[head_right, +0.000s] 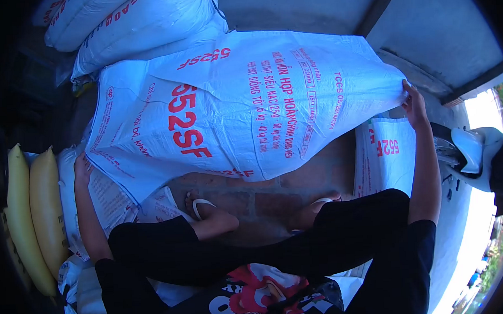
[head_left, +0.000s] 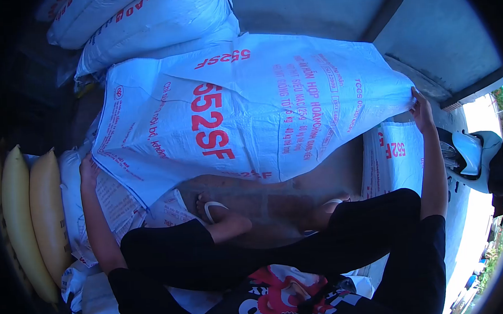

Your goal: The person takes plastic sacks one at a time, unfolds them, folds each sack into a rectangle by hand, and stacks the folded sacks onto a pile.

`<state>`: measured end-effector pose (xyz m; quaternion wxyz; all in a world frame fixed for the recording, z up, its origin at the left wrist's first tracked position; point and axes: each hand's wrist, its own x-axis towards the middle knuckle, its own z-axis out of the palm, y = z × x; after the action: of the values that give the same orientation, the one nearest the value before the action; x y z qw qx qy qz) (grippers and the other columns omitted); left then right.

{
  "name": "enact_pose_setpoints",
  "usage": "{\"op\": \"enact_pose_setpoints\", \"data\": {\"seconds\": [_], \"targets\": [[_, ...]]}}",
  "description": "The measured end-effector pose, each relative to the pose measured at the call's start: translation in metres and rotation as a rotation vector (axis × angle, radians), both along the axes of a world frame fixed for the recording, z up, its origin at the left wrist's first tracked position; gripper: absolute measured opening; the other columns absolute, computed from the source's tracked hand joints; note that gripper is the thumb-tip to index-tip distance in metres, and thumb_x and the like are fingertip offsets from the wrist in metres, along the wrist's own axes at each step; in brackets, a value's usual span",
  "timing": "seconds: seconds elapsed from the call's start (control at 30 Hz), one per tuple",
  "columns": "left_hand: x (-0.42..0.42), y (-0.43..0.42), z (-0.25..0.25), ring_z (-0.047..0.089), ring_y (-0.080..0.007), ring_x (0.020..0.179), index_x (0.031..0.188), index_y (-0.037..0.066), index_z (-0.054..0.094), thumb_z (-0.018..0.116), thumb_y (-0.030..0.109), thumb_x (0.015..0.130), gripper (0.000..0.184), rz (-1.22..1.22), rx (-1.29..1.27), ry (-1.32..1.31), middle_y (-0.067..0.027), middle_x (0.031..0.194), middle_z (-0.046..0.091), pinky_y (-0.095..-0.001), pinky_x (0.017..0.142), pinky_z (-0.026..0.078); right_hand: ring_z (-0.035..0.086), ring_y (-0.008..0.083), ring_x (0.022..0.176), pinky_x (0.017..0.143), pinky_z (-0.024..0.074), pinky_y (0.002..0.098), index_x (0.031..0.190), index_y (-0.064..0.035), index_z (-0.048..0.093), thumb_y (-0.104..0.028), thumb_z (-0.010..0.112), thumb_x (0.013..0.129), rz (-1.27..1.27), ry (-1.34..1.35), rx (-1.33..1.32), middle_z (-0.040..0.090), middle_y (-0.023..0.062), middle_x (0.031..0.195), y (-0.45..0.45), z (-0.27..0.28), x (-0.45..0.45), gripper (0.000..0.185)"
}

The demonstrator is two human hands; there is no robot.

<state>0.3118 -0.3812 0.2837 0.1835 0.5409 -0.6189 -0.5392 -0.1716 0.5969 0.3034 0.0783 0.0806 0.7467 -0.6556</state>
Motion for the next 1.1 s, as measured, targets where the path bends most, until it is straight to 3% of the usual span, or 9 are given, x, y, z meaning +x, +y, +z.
{"op": "enact_pose_setpoints", "data": {"seconds": [0.3, 0.5, 0.6, 0.7, 0.8, 0.9, 0.93, 1.07, 1.1], "targets": [[0.015, -0.003, 0.007, 0.044, -0.0189, 0.133, 0.131, 0.019, 0.057, 0.054, 0.038, 0.098, 0.039, 0.076, 0.161, 0.166, -0.0021, 0.135, 0.056, -0.0413, 0.115, 0.027, 0.055, 0.0143, 0.105, 0.095, 0.0371, 0.0367, 0.120, -0.0156, 0.063, -0.048, 0.058, 0.099, 0.111, -0.077, 0.098, 0.061, -0.0015, 0.109, 0.027, -0.032, -0.018, 0.039], [0.017, -0.007, 0.010, 0.041, -0.0197, 0.136, 0.130, 0.017, 0.059, 0.054, 0.039, 0.098, 0.038, 0.118, 0.119, 0.166, -0.0024, 0.136, 0.056, -0.0434, 0.117, 0.025, 0.053, 0.0222, 0.119, 0.104, 0.0364, 0.0449, 0.116, -0.0106, 0.063, -0.055, 0.062, 0.095, 0.180, -0.113, 0.222, 0.060, 0.0066, 0.121, 0.024, -0.034, -0.015, 0.049], [0.019, -0.020, -0.003, 0.043, -0.0178, 0.132, 0.131, 0.018, 0.059, 0.054, 0.044, 0.099, 0.041, 0.170, 0.080, 0.160, -0.0026, 0.135, 0.055, -0.0437, 0.115, 0.026, 0.047, 0.0259, 0.128, 0.108, 0.0354, 0.0497, 0.125, -0.0086, 0.062, -0.062, 0.063, 0.091, 0.217, -0.157, 0.377, 0.056, 0.0113, 0.133, 0.018, -0.032, -0.017, 0.063], [0.015, -0.027, -0.001, 0.052, -0.0149, 0.116, 0.124, 0.020, 0.062, 0.058, 0.048, 0.098, 0.038, 0.101, -0.061, -0.040, -0.0012, 0.121, 0.061, -0.0398, 0.104, 0.039, 0.045, 0.0280, 0.131, 0.105, 0.0385, 0.0531, 0.130, -0.0083, 0.061, -0.067, 0.064, 0.088, 0.124, -0.117, 0.404, 0.054, 0.0129, 0.139, 0.009, -0.016, -0.024, 0.072], [0.012, -0.088, -0.010, 0.051, -0.0093, 0.099, 0.124, 0.021, 0.064, 0.067, 0.039, 0.096, 0.033, -0.097, 0.232, 0.207, 0.0040, 0.104, 0.054, -0.0297, 0.087, 0.047, 0.043, 0.0284, 0.133, 0.101, 0.0452, 0.0529, 0.129, -0.0083, 0.062, -0.067, 0.065, 0.087, 0.101, -0.214, 0.458, 0.055, 0.0110, 0.137, -0.006, 0.018, -0.045, 0.072], [-0.043, -0.033, 0.027, 0.057, -0.0126, 0.099, 0.112, 0.020, 0.064, 0.066, 0.034, 0.098, 0.019, 0.103, 0.145, 0.306, 0.0022, 0.100, 0.054, -0.0280, 0.087, 0.050, 0.051, 0.0251, 0.122, 0.094, 0.0534, 0.0461, 0.119, -0.0092, 0.066, -0.068, 0.067, 0.085, 0.029, -0.214, 0.456, 0.057, 0.0080, 0.127, -0.015, 0.053, -0.064, 0.068], [-0.063, -0.015, 0.041, 0.061, -0.0185, 0.104, 0.108, 0.011, 0.060, 0.063, 0.030, 0.100, 0.021, 0.122, 0.162, 0.416, -0.0028, 0.094, 0.053, -0.0356, 0.099, 0.052, 0.054, 0.0250, 0.119, 0.093, 0.0552, 0.0450, 0.117, -0.0071, 0.066, -0.067, 0.067, 0.086, -0.022, -0.163, 0.435, 0.058, 0.0086, 0.124, -0.017, 0.067, -0.070, 0.068], [-0.100, -0.048, 0.043, 0.062, -0.0295, 0.109, 0.114, -0.007, 0.053, 0.056, 0.024, 0.103, 0.034, 0.169, 0.244, 0.883, -0.0162, 0.098, 0.059, -0.0507, 0.109, 0.049, 0.063, 0.0231, 0.105, 0.087, 0.0595, 0.0377, 0.113, 0.0023, 0.064, -0.045, 0.077, 0.085, -0.245, 0.149, 0.052, 0.061, 0.0130, 0.116, -0.011, 0.108, -0.112, 0.056], [-0.104, -0.038, 0.047, 0.062, -0.0292, 0.108, 0.112, -0.007, 0.054, 0.057, 0.025, 0.103, 0.033, 0.206, 0.243, 0.944, -0.0164, 0.099, 0.061, -0.0489, 0.108, 0.050, 0.064, 0.0229, 0.104, 0.085, 0.0612, 0.0360, 0.113, 0.0048, 0.063, -0.039, 0.080, 0.085, -0.286, 0.247, -0.055, 0.062, 0.0150, 0.115, -0.018, 0.117, -0.109, 0.055]]}}
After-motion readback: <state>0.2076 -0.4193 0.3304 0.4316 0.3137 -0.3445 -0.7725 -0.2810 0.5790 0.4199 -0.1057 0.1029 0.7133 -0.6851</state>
